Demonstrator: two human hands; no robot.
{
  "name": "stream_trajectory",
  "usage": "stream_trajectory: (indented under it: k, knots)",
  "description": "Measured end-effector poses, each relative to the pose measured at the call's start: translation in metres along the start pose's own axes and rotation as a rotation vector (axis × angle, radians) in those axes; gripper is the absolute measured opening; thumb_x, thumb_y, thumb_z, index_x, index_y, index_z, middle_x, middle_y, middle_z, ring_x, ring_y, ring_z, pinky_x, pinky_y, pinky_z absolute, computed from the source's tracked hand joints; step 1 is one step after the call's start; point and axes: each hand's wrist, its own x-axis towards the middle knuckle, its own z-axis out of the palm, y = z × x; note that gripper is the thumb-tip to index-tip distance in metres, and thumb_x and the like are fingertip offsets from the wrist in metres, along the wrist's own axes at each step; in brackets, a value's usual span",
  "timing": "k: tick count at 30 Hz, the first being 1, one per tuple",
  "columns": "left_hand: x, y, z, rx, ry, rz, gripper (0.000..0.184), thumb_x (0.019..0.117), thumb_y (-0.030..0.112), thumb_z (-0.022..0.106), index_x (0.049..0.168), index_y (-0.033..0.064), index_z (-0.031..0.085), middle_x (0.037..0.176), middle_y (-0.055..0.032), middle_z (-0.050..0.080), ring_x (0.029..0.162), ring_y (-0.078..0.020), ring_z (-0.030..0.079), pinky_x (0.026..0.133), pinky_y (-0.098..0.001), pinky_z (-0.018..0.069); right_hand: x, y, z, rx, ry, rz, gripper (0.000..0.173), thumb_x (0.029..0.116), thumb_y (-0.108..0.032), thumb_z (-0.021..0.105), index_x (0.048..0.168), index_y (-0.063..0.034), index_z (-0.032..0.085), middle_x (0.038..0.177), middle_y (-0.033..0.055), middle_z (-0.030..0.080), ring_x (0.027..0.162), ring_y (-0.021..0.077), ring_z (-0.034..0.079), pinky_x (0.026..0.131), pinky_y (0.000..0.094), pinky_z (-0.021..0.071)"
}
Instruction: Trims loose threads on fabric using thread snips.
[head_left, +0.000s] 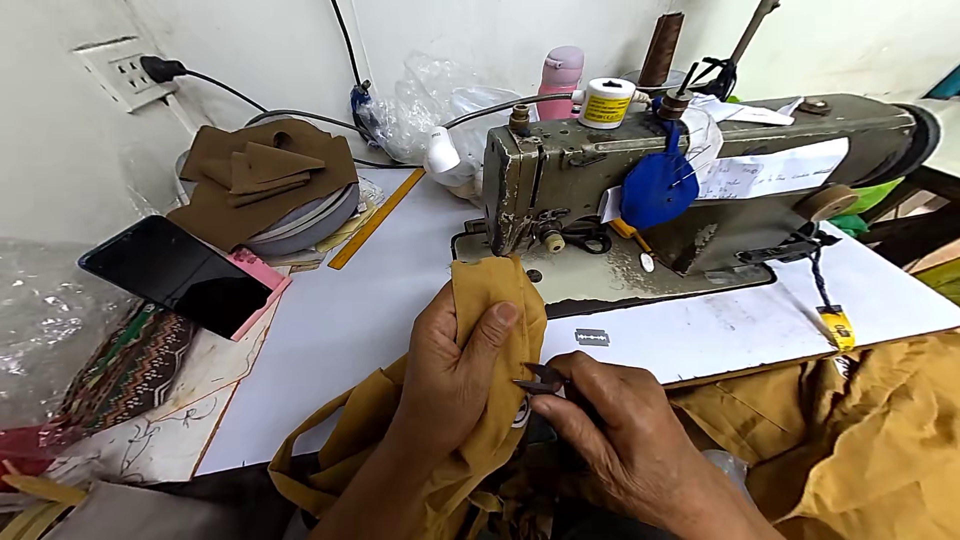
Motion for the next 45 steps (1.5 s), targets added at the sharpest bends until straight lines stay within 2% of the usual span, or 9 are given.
stream_trajectory:
  k: [21,25,27,29,32,34,37,41,45]
  knots:
    - [-0.002,0.002,0.002,0.093,-0.015,0.019,0.015,0.1015,0.02,0.063,0.115,0.0121,0.065,0.089,0.0008,0.07,0.076,-0.0089,0.069,0.066,-0.0218,0.0601,-0.001,0.002,-0.007,-0.118,-0.012,-0.056,0.042,0.1105,-0.04,0.042,0.089,-0.0103,0.063,0.061,-0.0014,0.05,0.053,0.0084,0.05,0.047,0.0264,0.0381]
    - [0.002,-0.002,0.0,0.101,0.012,0.019,0.016,0.1018,0.018,0.062,0.115,0.0108,0.064,0.088,0.0013,0.07,0.075,-0.0079,0.069,0.064,-0.0213,0.0596,-0.017,-0.03,-0.01,0.157,-0.385,-0.137,0.047,0.11,-0.042,0.043,0.085,-0.0096,0.066,0.065,0.0052,0.06,0.059,0.0194,0.062,0.054,0.0388,0.0513]
    - [0.005,-0.003,-0.001,0.086,0.013,0.011,0.016,0.1018,0.019,0.062,0.115,0.0106,0.064,0.088,0.0008,0.07,0.075,-0.0081,0.069,0.064,-0.0217,0.0597,-0.021,-0.044,-0.008,0.295,-0.507,-0.137,0.046,0.109,-0.04,0.046,0.087,-0.0052,0.067,0.068,0.0104,0.061,0.064,0.0253,0.063,0.059,0.0443,0.0496]
    - [0.005,-0.002,-0.002,0.041,-0.008,-0.001,0.016,0.1019,0.019,0.063,0.115,0.0103,0.064,0.088,0.0003,0.07,0.075,-0.0081,0.068,0.065,-0.0214,0.0597,-0.017,-0.033,-0.007,0.315,-0.301,-0.03,0.04,0.1074,-0.042,0.051,0.097,-0.0068,0.068,0.077,0.0049,0.066,0.069,0.0133,0.066,0.063,0.0326,0.0557]
    - [0.008,0.003,-0.004,-0.04,-0.063,-0.033,0.016,0.102,0.021,0.063,0.114,0.0109,0.065,0.088,-0.0011,0.07,0.074,-0.0083,0.068,0.065,-0.0211,0.0594,0.003,0.0,-0.001,0.586,0.048,0.261,0.032,0.1028,-0.043,0.06,0.115,-0.0141,0.068,0.075,-0.0081,0.058,0.06,-0.005,0.05,0.054,0.012,0.0427]
    - [0.011,0.007,-0.003,-0.099,-0.114,-0.052,0.017,0.1023,0.021,0.062,0.115,0.0109,0.065,0.09,-0.0023,0.07,0.075,-0.0091,0.068,0.067,-0.0214,0.0596,0.017,0.004,0.001,0.849,0.102,0.42,0.026,0.0968,-0.037,0.071,0.115,-0.0177,0.072,0.069,-0.0076,0.055,0.055,-0.0038,0.045,0.05,0.0125,0.038]
    - [0.015,0.014,-0.002,-0.159,-0.18,-0.068,0.027,0.0992,0.026,0.067,0.12,0.0104,0.062,0.091,-0.003,0.07,0.077,-0.0097,0.069,0.067,-0.0219,0.0601,0.032,-0.002,0.007,0.994,0.114,0.446,0.006,0.0966,-0.016,0.069,0.094,-0.0107,0.07,0.067,-0.0013,0.057,0.053,0.0,0.047,0.049,0.0151,0.0395]
    - [0.013,0.022,-0.018,-0.072,-0.32,-0.15,0.074,0.0811,0.015,0.082,0.144,0.0176,0.043,0.114,-0.0035,0.069,0.098,-0.0151,0.072,0.08,-0.0299,0.0636,0.048,-0.006,0.003,0.841,0.239,0.331,0.002,0.0969,-0.013,0.067,0.096,-0.012,0.069,0.066,-0.0003,0.057,0.054,0.0024,0.051,0.051,0.0163,0.0452]
    - [0.001,0.014,-0.033,-0.039,-0.379,-0.253,0.073,0.0853,0.002,0.073,0.148,0.0163,0.039,0.117,-0.0036,0.071,0.102,-0.0146,0.072,0.085,-0.0298,0.0629,0.053,-0.006,0.004,0.637,0.259,0.259,0.002,0.0961,-0.012,0.066,0.096,-0.0126,0.068,0.065,-0.0035,0.054,0.051,0.0011,0.047,0.046,0.0139,0.0398]
